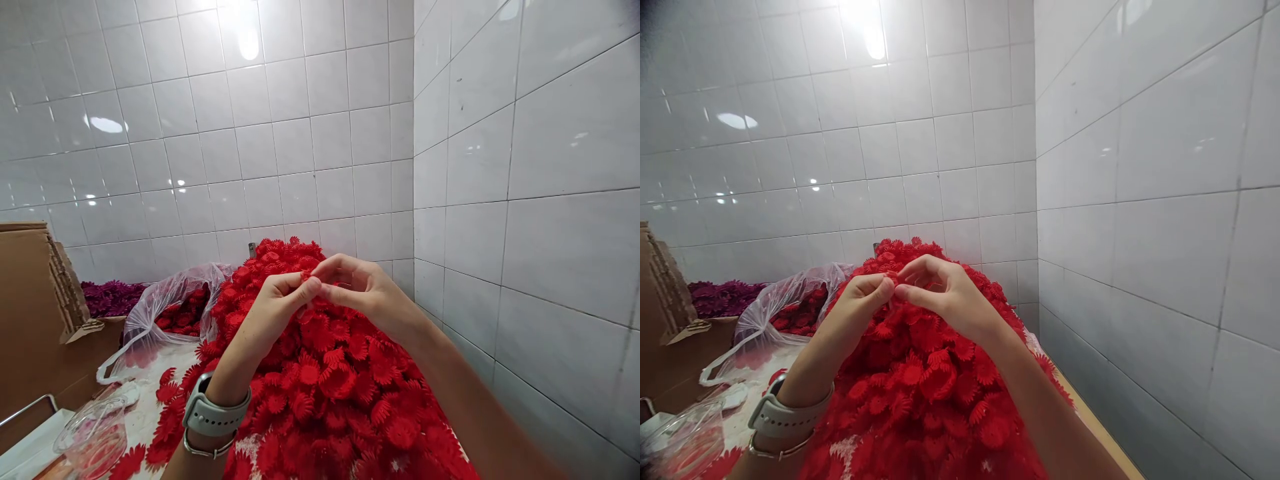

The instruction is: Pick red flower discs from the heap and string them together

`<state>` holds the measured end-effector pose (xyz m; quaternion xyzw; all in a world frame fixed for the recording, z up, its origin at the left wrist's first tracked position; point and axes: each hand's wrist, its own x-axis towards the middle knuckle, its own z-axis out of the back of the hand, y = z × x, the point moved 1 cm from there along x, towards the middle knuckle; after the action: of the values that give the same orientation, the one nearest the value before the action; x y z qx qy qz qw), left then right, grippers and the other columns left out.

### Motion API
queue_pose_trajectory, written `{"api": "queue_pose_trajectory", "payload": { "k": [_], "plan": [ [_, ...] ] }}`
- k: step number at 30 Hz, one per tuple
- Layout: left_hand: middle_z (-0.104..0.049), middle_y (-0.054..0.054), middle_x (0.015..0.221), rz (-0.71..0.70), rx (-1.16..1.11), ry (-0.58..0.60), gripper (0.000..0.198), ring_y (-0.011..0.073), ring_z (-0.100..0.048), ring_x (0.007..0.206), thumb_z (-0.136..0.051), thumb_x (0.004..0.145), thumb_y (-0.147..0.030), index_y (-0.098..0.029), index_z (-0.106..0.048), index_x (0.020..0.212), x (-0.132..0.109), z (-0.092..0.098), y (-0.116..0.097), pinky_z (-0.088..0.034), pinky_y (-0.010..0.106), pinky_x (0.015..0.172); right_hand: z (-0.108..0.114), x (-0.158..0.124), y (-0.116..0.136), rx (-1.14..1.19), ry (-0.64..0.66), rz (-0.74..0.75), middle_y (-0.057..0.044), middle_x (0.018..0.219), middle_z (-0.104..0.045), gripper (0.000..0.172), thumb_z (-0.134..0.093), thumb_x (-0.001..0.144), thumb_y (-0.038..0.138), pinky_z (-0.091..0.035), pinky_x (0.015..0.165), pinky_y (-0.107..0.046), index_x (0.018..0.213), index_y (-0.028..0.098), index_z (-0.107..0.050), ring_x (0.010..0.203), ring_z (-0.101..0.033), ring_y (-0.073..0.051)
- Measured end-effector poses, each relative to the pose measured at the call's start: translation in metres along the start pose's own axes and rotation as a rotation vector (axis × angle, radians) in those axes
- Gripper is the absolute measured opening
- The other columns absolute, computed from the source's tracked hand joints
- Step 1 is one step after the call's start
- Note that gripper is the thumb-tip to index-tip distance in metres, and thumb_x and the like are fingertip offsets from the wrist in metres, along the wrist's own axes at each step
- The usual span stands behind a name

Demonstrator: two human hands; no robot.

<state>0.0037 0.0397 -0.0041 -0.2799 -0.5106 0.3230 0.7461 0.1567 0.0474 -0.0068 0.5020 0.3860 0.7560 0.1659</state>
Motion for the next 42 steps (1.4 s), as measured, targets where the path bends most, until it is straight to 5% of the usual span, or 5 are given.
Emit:
{"api": "queue_pose_trajectory", "payload": {
  "k": [16,22,28,38,42],
  "plan": [
    [-0.034,-0.007,0.053,0.099,0.08,0.079,0.031,0.009,-0.03,0.052,-0.056,0.075,-0.031,-0.02,-0.037,0.054,0.002,-0.002,0.0,-0.025,0.024,0.05,-0.015,0.004,-0.017,0.141,-0.548,0.068,0.002,0.074,-0.054,0.019,-0.065,0.073,0.027,-0.043,0.064,-0.026,0.086,0.021,-0.053,0.069,-0.052,-0.012],
    [-0.036,-0.006,0.056,0.165,0.061,0.275,0.031,0.0089,-0.031,0.052,-0.059,0.075,-0.033,-0.018,-0.042,0.053,-0.002,-0.003,0.002,-0.025,0.023,0.049,0.005,0.008,-0.02,0.083,-0.822,0.166,-0.001,0.08,-0.054,0.014,-0.057,0.075,0.027,-0.044,0.064,-0.028,0.086,0.022,-0.05,0.068,-0.053,-0.013],
    [-0.039,-0.006,0.054,0.149,0.1,0.025,0.034,0.0088,-0.032,0.05,-0.057,0.074,-0.045,-0.018,-0.045,0.056,0.005,0.0,0.013,-0.026,0.023,0.048,0.014,0.009,-0.014,0.114,-0.678,0.074,-0.005,0.095,-0.062,0.021,-0.058,0.076,0.028,-0.047,0.076,-0.032,0.096,0.02,-0.056,0.086,-0.058,-0.018],
    [-0.047,-0.005,0.054,0.204,0.059,-0.071,0.018,0.0097,-0.039,0.05,-0.054,0.071,-0.034,-0.017,-0.053,0.063,0.01,0.0,0.017,-0.03,0.024,0.051,0.009,0.009,-0.015,0.114,-0.418,-0.036,0.001,0.069,-0.063,0.023,-0.067,0.071,0.033,-0.05,0.068,-0.032,0.079,0.019,-0.051,0.064,-0.061,-0.015],
    [-0.054,-0.004,0.064,0.268,0.014,-0.145,0.022,0.0112,-0.045,0.056,-0.064,0.068,-0.033,-0.017,-0.06,0.081,0.01,0.001,0.019,-0.034,0.024,0.053,0.009,0.008,-0.017,-0.232,-0.422,-0.113,0.0,0.069,-0.065,0.023,-0.064,0.075,0.031,-0.048,0.066,-0.035,0.09,0.02,-0.051,0.063,-0.062,-0.018]
  ]
}}
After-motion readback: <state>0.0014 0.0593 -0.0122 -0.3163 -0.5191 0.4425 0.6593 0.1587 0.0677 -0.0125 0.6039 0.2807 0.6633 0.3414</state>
